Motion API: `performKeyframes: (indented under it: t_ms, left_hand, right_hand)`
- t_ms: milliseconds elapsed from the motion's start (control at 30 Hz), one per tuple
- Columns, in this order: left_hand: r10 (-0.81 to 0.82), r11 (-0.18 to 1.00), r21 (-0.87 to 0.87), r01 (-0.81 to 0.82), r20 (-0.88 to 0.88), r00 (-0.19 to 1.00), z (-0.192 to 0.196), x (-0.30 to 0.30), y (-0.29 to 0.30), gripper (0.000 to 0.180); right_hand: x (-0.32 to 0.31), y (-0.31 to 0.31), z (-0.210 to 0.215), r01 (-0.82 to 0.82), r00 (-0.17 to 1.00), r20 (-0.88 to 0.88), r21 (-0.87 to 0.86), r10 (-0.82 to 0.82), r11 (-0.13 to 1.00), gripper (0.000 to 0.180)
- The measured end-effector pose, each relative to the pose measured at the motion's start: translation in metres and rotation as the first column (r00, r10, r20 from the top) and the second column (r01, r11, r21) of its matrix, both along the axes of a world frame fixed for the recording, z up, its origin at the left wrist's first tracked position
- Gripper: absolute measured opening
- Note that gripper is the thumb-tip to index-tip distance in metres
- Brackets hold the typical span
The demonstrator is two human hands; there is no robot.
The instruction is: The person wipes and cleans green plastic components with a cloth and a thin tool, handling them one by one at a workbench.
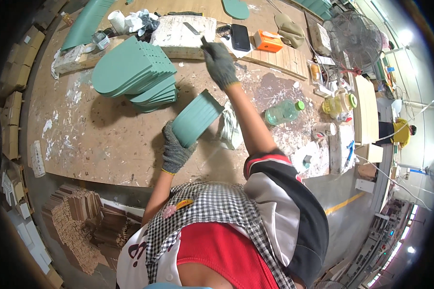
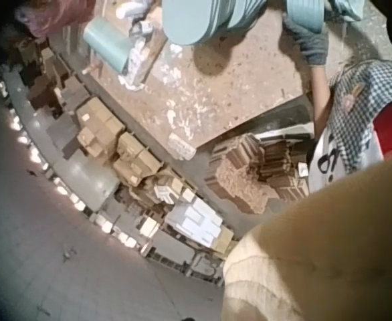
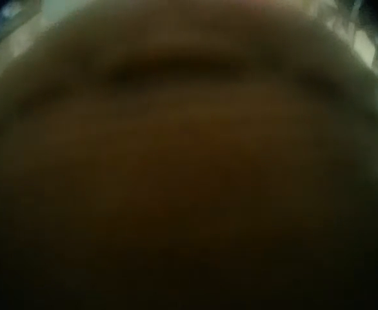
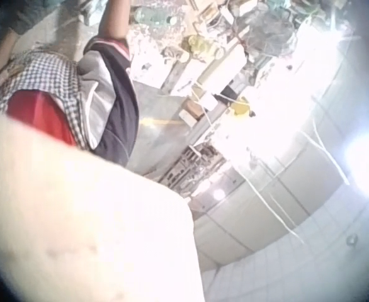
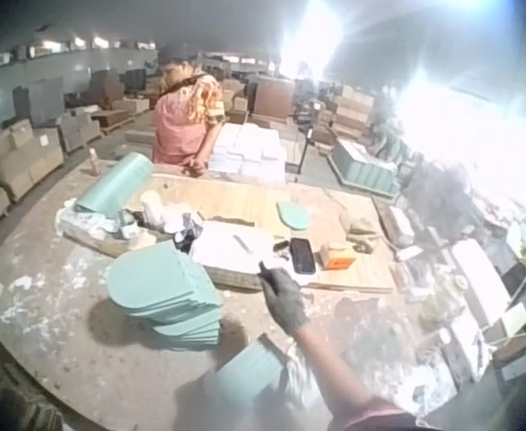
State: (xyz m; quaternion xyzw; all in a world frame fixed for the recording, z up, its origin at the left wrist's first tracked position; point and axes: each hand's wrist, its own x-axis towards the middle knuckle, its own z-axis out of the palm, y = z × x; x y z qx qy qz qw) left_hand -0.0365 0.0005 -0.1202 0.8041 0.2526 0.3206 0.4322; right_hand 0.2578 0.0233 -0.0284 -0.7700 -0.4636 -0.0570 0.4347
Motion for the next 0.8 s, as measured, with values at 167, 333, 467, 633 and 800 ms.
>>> performKeyframes:
  t_ms: [167, 333, 467, 633, 800]
  left_hand:
    - [0.019, 0.997, -0.075, -0.019, 0.005, 1.0, -0.004, -0.007, -0.004, 0.1]
    - [0.01, 1.0, -0.003, -0.01, -0.047, 0.999, -0.009, -0.008, 0.001, 0.102]
    - [0.0, 1.0, -0.01, 0.0, -0.075, 0.997, -0.006, -0.007, 0.001, 0.103]
    - [-0.022, 1.0, 0.006, 0.022, -0.1, 0.995, -0.006, -0.01, 0.004, 0.107]
    - [0.002, 1.0, 0.011, -0.001, -0.096, 0.995, -0.013, -0.011, 0.004, 0.109]
  right_hand:
    - [-0.087, -0.109, 0.019, -0.068, 0.957, -0.288, -0.101, 0.037, 0.993, 0.035]
    - [-0.119, -0.128, 0.01, 0.018, 0.99, -0.131, -0.297, -0.06, 0.955, 0.034]
    - [-0.121, -0.13, -0.003, 0.087, 0.985, -0.119, -0.284, -0.125, 0.955, 0.034]
    - [-0.125, -0.132, -0.003, 0.028, 0.839, -0.524, -0.223, -0.144, 0.974, 0.04]
    - [-0.131, -0.131, 0.007, 0.024, 0.806, -0.575, -0.203, -0.139, 0.979, 0.055]
